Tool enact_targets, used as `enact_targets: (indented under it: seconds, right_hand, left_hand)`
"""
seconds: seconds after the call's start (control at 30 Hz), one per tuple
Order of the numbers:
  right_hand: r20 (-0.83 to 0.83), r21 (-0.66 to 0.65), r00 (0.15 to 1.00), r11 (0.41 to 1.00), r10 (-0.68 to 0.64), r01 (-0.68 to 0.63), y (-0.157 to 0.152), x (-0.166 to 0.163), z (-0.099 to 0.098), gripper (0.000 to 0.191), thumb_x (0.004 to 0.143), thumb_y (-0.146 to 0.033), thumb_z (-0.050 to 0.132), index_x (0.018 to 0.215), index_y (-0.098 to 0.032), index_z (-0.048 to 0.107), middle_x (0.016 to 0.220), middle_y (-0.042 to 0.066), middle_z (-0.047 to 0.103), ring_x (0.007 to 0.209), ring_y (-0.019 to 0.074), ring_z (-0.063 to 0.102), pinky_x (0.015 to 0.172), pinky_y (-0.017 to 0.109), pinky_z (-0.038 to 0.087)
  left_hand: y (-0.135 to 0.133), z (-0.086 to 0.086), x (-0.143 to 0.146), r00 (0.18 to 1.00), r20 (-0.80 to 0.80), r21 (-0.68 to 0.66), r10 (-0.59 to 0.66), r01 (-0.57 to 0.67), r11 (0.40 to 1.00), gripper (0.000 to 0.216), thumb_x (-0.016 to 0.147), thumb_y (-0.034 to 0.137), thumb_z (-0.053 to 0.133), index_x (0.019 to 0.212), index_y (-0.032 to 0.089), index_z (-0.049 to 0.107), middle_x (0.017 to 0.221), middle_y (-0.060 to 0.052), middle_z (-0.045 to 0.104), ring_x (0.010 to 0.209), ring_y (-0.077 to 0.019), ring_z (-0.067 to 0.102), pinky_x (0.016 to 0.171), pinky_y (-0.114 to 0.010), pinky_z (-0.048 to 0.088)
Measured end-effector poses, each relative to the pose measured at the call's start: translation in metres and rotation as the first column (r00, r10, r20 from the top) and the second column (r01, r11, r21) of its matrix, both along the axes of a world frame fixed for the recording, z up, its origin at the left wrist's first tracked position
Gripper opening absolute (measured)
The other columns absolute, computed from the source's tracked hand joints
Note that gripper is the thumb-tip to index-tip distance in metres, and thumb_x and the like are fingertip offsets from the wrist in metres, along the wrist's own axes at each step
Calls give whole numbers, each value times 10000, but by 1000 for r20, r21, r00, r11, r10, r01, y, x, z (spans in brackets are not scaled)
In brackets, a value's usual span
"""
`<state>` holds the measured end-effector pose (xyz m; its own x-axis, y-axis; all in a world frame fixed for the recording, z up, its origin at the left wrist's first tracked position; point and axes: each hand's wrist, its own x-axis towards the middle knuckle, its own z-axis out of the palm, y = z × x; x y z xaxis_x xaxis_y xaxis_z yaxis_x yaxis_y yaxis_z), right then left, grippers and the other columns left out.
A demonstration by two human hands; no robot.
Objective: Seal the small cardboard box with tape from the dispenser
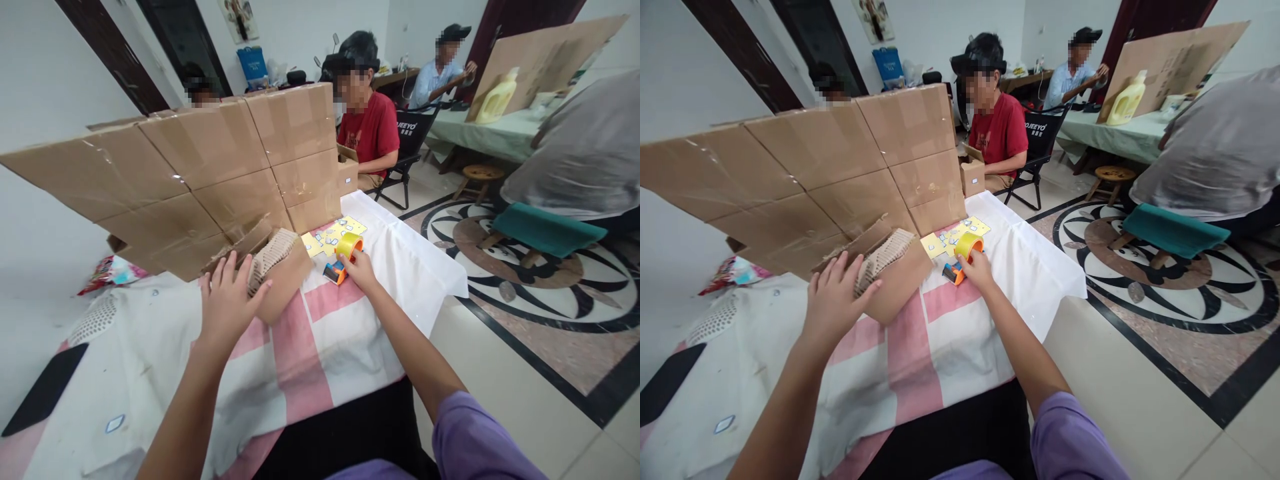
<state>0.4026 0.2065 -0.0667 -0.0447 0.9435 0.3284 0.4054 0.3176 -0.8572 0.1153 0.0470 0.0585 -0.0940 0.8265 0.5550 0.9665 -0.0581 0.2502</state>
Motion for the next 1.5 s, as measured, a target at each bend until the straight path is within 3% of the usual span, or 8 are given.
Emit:
enact_targets:
  seconds: [0.1,0.23,0.5,0.67,0.83,1.07,1.3,1.5]
  right_hand:
    - [-2,2,1000,1000,4,-4,0,0,0,335,885,-504,562,807,-193,663,721,40,679,640,185,585,613,290,438]
    - [1,3,1000,1000,7,-7,2,0,-1,342,877,-507,564,796,-190,665,703,28,666,636,176,579,613,278,433]
    - [-39,25,999,1000,-9,10,2,1,-1,329,878,-507,575,803,-199,665,678,23,658,630,181,577,610,280,433]
    - [-90,37,995,998,-43,46,0,3,4,294,862,-471,584,743,-204,617,660,22,639,624,182,570,599,288,429]
    - [-169,9,976,990,-138,142,1,7,5,289,867,-457,541,764,-192,596,680,41,639,629,191,567,587,305,428]
    - [-235,-13,957,984,-173,175,6,9,-1,283,860,-465,564,771,-196,578,686,11,605,614,171,543,589,300,418]
    - [-252,5,945,976,-208,216,6,10,0,299,849,-463,577,697,-224,483,617,-30,500,580,145,442,560,290,340]
    - [-264,0,945,980,-192,199,3,11,4,301,842,-474,583,703,-224,491,619,-30,505,604,151,449,572,292,343]
  left_hand:
    - [10,-7,6,995,-72,-35,70,-72,997,826,808,705,641,1455,197,564,1654,-218,320,1539,-521,158,1168,-773,98]
    - [22,-16,-1,991,-122,-102,-54,41,994,497,932,622,498,1197,280,743,1577,-142,483,1530,-450,269,1174,-759,48]
    - [-13,-21,-19,906,-123,-138,-404,388,911,329,979,468,531,1174,325,753,1085,-40,794,975,-263,714,868,-397,467]
    - [-24,-10,-14,933,-228,-15,-279,283,959,300,903,492,651,1162,377,751,1313,-44,711,1206,-344,618,1045,-498,381]
    - [7,17,0,939,-239,-61,-246,238,969,871,773,689,697,1516,281,496,1632,-153,395,1487,-455,338,1203,-632,162]
    - [-1,9,36,923,-270,-479,-273,117,870,644,899,471,640,1482,213,546,1224,-133,717,1065,-358,655,910,-450,479]
    - [-16,12,46,927,-359,-18,-108,108,994,566,947,559,565,1424,256,603,1474,-156,559,1347,-374,498,1077,-524,355]
    - [23,23,34,948,-306,-182,-90,34,983,890,884,692,573,1579,171,379,1601,-187,431,1449,-406,387,1181,-591,210]
